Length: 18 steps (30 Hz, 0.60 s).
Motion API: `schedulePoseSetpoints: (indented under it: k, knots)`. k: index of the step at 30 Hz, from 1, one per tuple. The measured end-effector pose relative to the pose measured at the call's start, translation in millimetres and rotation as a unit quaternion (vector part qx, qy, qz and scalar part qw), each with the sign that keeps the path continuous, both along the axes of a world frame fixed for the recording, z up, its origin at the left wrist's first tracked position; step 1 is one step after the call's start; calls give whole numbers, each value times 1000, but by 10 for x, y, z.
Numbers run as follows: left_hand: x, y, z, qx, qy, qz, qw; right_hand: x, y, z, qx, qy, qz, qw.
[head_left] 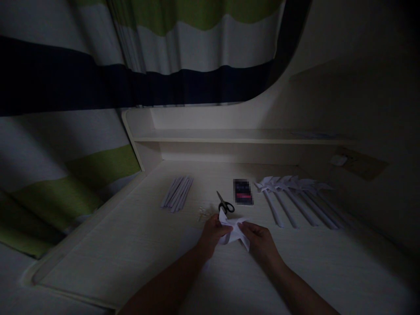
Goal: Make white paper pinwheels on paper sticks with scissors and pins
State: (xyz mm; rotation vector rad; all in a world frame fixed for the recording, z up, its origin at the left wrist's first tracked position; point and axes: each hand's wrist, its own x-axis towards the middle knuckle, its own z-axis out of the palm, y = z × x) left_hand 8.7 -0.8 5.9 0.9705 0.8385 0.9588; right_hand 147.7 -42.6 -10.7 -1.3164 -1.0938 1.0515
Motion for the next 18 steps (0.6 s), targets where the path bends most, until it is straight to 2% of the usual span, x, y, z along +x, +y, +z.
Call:
schedulePoseSetpoints:
  k: [3,12,18]
  knots:
    - [4,2,-1,0,5,0,1000,7,1,0,0,18,19,1000]
    - [7,26,-76,12,10,-10,1000,-7,-12,52,-7,5,13,1000]
    - [12,23,-105,36,56,13,998,-25,44,-84,-19,21,-13,1000]
